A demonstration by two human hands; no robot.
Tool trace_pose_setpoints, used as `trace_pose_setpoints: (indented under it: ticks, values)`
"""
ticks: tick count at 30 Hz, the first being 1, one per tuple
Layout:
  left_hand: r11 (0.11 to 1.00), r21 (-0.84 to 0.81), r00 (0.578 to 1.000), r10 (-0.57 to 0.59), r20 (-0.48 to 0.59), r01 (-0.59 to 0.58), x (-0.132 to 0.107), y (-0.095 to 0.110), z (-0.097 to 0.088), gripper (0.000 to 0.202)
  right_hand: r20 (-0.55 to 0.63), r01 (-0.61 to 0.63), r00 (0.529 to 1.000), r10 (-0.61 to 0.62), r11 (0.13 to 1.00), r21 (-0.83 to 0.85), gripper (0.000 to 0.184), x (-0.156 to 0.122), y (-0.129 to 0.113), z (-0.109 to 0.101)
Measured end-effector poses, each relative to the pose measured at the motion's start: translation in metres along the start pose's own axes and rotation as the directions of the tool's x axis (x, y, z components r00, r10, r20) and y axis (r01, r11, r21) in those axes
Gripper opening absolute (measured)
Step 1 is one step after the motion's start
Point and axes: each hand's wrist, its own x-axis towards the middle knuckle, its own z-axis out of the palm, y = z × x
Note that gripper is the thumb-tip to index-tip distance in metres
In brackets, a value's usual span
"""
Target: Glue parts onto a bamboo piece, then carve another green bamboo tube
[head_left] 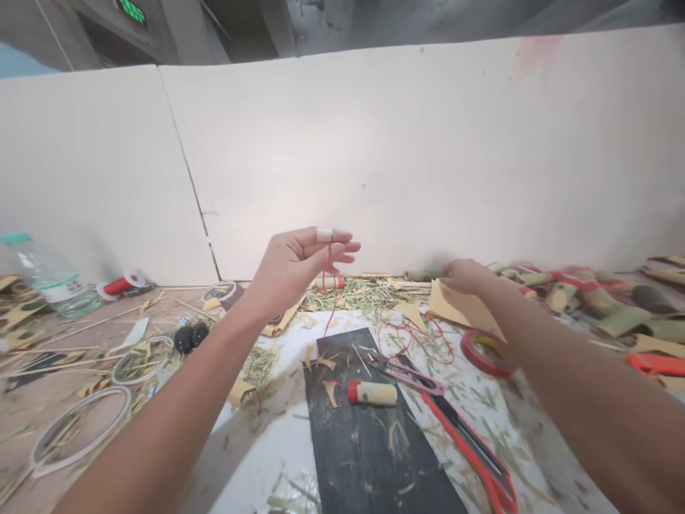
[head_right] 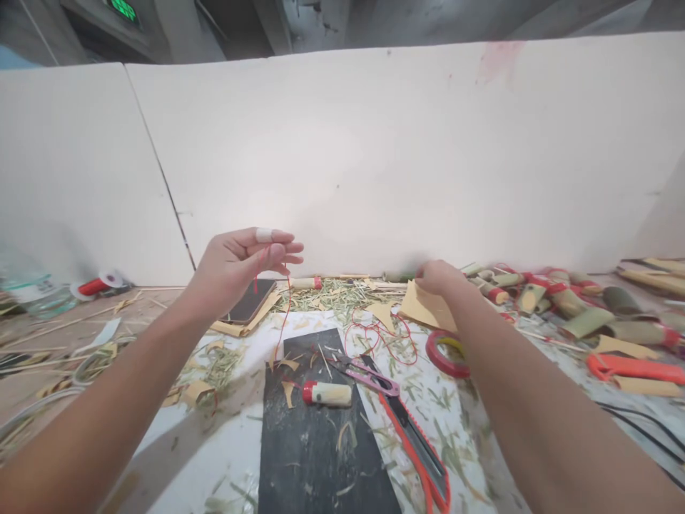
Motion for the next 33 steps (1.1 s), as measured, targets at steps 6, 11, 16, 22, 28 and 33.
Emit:
trace_pose_setpoints:
  ticks: [6,11,16,22,28,33]
  values:
    - [0.988,0.129,0.974,0.106,-0.202,-0.081,0.023,-0.009,-0.005,0.03,0.113,0.146,0.983,-0.141,0.989,-0.031,0.03,0.027,-0.03,0.029]
    - [0.968,0.247,0.974,0.091,-0.209,-0.038,0.029,-0.023,-0.012,0.039,0.199,0.228,0.956,-0.214,0.972,-0.054,0.031,0.043,-0.053,0.036]
    - [0.994,0.11,0.988,0.002,-0.153,0.015,0.03,-0.034,-0.017,0.037,0.176,0.231,0.96,-0.219,0.972,-0.05,0.03,0.045,-0.056,0.029]
    - [0.984,0.123,0.983,-0.108,-0.146,0.127,0.029,-0.04,-0.009,0.031,0.198,0.245,0.947,-0.252,0.968,0.06,0.03,0.037,-0.073,0.037]
    - [0.929,0.298,0.975,-0.195,-0.104,0.218,0.026,-0.046,-0.005,0.035,0.142,0.238,0.952,-0.27,0.949,0.206,0.028,0.026,-0.08,0.023]
    - [0.852,0.471,0.972,-0.228,-0.057,0.228,0.023,-0.057,-0.001,0.037,-0.002,0.235,0.968,-0.251,0.906,0.352,0.026,0.01,-0.068,-0.011]
